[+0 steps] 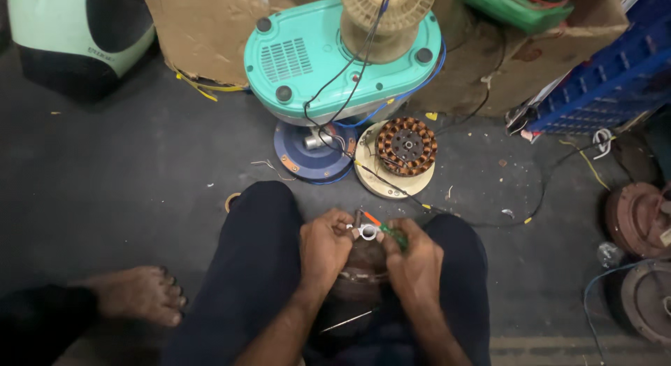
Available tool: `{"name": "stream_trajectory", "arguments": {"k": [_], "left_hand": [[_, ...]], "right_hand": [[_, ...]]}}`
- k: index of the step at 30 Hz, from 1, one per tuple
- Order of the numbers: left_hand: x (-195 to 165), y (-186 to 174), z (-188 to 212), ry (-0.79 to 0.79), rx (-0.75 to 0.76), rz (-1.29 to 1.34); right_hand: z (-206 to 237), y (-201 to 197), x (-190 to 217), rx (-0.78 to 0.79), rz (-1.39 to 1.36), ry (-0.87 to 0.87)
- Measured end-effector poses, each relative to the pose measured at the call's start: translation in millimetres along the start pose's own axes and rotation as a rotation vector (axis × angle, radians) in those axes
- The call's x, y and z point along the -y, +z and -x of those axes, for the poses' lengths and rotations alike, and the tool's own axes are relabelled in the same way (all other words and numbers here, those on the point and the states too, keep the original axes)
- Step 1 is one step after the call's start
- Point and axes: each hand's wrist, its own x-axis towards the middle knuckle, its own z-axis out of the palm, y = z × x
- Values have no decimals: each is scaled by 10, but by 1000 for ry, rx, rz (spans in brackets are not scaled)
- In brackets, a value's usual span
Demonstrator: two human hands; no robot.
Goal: The person sits on the workshop floor and repairs a small electric motor, using a screwdriver to unscrew and adjust components on the motor housing held on their lap. They handle the motor base, a white plastic part, and wires, repositioning the motor and tightening screws with the screwdriver.
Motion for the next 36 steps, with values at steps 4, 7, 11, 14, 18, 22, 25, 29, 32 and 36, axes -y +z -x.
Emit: {"name": "stream_trajectory", "arguments": {"k": [4,7,11,14,18,22,25,29,32,36], "left_hand": [[35,-20,12,7,5,10],[99,-30,26,24,0,53],[187,-37,22,79,-27,57],[236,-34,12,69,-9,70],[288,-11,15,112,-30,89],[330,7,0,128,-36,115],[345,17,-19,118,-30,65],[341,28,-34,73,-17,80],[332,13,-26,66,-15,82],[305,-26,-24,68,0,64]], "right_hand": [[227,-114,136,6,7,-59],[304,-122,179,-26,48,-129],[341,-117,185,-22,92,-253],[371,-106,186,-7,122,-306],[424,-82,194,-22,149,-403],[442,-70,224,-47,159,-488],[456,-78,263,-33,157,-474],[480,-70,314,-39,164,-491],[488,-48,328,-50,172,-515],[475,-26,312,-49,154,-511]]}}
